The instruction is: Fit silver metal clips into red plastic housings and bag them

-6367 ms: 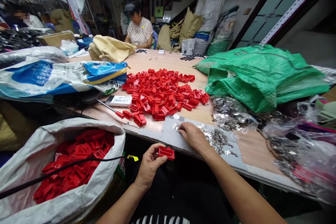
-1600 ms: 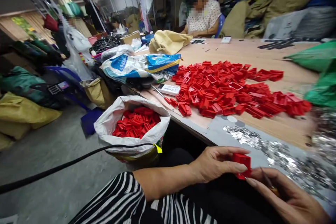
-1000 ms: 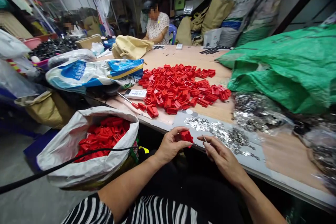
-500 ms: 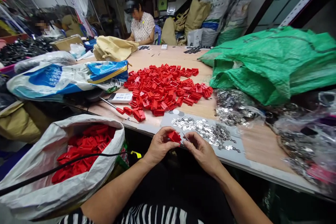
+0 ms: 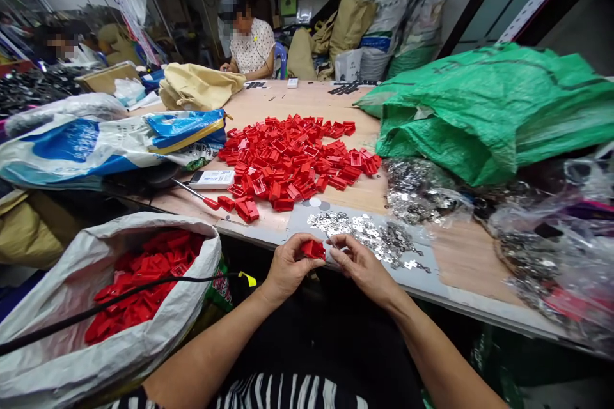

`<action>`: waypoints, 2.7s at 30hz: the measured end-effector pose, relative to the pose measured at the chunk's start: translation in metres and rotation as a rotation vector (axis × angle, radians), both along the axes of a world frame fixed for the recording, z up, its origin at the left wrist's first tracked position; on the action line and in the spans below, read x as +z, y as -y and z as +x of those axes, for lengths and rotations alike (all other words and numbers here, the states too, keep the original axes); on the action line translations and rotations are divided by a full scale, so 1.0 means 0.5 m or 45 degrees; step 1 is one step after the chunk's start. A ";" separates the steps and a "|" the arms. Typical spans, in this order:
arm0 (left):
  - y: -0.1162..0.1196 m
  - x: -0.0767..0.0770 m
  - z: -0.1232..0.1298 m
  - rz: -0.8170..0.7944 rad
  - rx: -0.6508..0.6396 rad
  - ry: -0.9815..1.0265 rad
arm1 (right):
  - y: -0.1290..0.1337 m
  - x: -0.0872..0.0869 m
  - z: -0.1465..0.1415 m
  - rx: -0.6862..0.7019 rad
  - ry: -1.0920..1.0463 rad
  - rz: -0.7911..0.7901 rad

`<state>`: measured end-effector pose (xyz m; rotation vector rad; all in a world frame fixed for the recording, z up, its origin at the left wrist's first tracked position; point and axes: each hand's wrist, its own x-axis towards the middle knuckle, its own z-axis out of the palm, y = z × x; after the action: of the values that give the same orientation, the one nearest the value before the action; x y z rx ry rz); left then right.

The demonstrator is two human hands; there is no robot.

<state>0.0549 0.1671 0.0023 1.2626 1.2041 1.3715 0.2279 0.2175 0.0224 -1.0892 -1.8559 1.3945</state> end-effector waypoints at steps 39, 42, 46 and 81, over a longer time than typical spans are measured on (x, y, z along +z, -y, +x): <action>-0.048 -0.029 -0.019 0.021 -0.005 -0.518 | 0.004 -0.003 -0.033 0.109 0.753 0.532; -0.046 -0.024 -0.018 -0.003 -0.022 -0.458 | 0.000 -0.002 -0.023 0.127 0.652 0.496; -0.032 -0.018 -0.016 0.004 0.006 -0.371 | 0.007 -0.005 0.000 0.092 0.421 0.507; 0.093 0.089 0.007 -0.477 -0.089 1.536 | 0.087 0.078 -0.045 0.161 -0.018 0.281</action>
<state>0.0582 0.1208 0.0465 0.0810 0.4853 1.3907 0.2054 0.1741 0.0612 -0.8634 -2.0430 1.2252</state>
